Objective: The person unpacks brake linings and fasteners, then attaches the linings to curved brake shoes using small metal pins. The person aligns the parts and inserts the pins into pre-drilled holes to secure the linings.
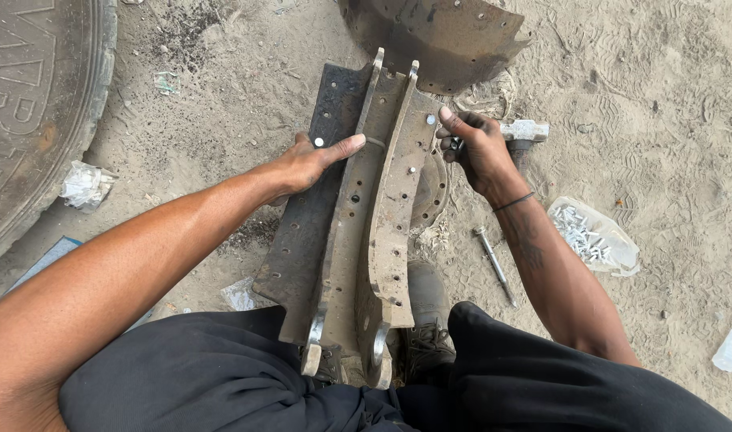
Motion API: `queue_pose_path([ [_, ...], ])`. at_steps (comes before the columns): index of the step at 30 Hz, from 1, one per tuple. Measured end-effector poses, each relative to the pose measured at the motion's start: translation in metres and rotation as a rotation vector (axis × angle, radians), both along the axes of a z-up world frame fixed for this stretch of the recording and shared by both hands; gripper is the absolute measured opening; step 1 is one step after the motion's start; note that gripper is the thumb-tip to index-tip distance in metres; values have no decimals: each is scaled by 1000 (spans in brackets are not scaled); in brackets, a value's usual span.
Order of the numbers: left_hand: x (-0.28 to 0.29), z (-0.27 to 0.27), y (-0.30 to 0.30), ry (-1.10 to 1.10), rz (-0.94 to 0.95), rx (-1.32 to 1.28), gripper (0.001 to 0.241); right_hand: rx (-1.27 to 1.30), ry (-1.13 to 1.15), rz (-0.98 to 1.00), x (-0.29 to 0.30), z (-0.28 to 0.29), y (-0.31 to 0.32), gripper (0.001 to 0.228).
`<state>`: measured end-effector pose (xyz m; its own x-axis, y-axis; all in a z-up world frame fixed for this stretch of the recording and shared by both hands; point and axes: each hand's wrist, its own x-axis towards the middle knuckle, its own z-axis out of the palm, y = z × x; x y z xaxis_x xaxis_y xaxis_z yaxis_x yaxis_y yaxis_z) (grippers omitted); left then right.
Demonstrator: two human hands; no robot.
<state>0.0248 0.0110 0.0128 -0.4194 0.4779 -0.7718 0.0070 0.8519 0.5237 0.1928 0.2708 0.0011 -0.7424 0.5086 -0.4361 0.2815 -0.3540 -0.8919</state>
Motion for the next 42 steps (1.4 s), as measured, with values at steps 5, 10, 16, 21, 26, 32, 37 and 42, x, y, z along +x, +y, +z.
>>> queue_pose_path([
  [5, -3, 2, 2, -5, 11, 43, 152, -18, 61, 111, -12, -16, 3, 47],
  [10, 3, 2, -3, 4, 40, -14, 150, 200, 4, 101, -10, -25, -4, 41],
  [16, 11, 11, -5, -16, -21, -14, 132, 387, -125, 149, -15, -25, -14, 49],
  [21, 15, 20, -3, -14, 7, -34, 136, 318, -64, 85, -18, -33, -20, 47],
  [26, 11, 30, 0, 42, 1, -80, 143, 311, -61, 37, -26, -29, -18, 46],
  [32, 22, 16, -1, 62, -26, -153, 135, 216, -62, 99, -24, -23, -15, 42],
  [37, 18, 11, -3, 91, -61, -141, 128, -278, 98, -14, -15, -53, 0, 43],
  [42, 16, 16, -1, 101, -88, -146, 126, -510, 25, -295, -24, -92, 30, 54],
])
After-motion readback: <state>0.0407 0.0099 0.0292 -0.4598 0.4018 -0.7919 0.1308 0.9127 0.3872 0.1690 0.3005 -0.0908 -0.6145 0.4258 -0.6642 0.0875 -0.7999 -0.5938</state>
